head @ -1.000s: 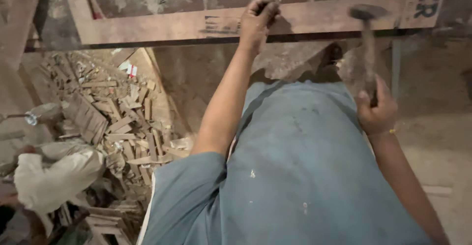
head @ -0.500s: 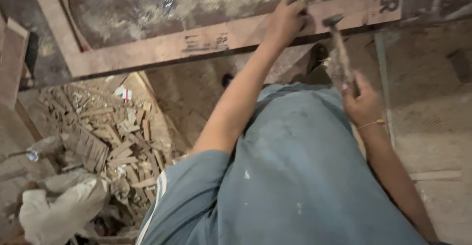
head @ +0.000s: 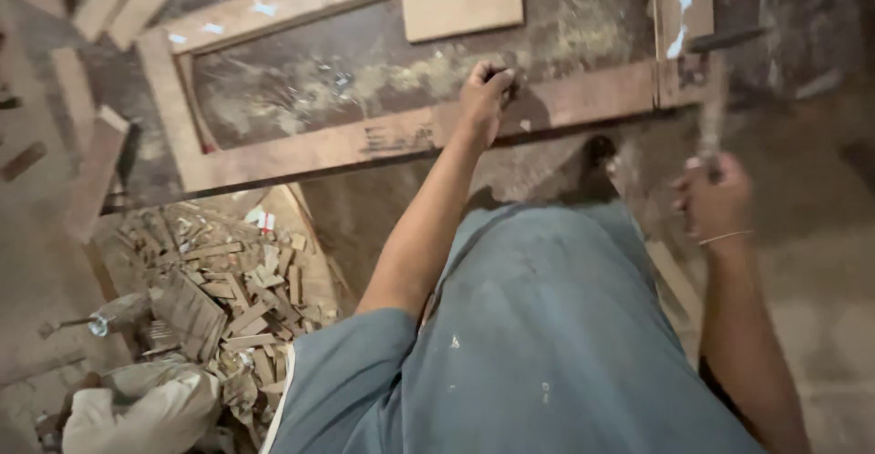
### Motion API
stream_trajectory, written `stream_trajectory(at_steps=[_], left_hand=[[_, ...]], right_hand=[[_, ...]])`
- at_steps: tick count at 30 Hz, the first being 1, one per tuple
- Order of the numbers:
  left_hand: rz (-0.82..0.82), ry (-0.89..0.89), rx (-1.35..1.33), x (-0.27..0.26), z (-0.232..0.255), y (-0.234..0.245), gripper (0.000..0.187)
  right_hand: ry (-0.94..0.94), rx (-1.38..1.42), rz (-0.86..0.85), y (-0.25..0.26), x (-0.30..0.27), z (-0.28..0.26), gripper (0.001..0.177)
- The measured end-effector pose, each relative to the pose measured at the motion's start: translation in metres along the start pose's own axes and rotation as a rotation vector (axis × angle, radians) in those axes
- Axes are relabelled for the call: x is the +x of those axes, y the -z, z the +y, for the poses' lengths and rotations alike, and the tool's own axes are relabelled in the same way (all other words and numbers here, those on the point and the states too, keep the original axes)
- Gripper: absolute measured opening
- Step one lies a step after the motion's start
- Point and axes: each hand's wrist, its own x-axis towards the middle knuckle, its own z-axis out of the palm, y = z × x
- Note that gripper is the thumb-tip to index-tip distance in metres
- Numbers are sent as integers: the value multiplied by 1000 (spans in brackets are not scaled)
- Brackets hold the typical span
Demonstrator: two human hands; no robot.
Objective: The person hammers nails into a wooden frame using a hammer. They repeatedly position nails and strike them to secure the frame pieces together.
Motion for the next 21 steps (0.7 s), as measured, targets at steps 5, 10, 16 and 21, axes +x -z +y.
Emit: stream_trajectory(at_steps=[5, 10, 16, 21], left_hand=[[251, -310, 777, 31, 44, -13, 31], [55, -424, 1494, 72, 100, -68, 56], [-152, -320, 1802, 88, 134, -126, 34], [-309, -178, 1015, 42, 175, -172, 65]], right_hand=[[114, -323, -13, 57, 91, -34, 29], [246, -643, 0, 104, 158, -24, 44], [310, -843, 27, 138, 176, -29, 51], [617, -632, 52, 144, 149, -66, 60]])
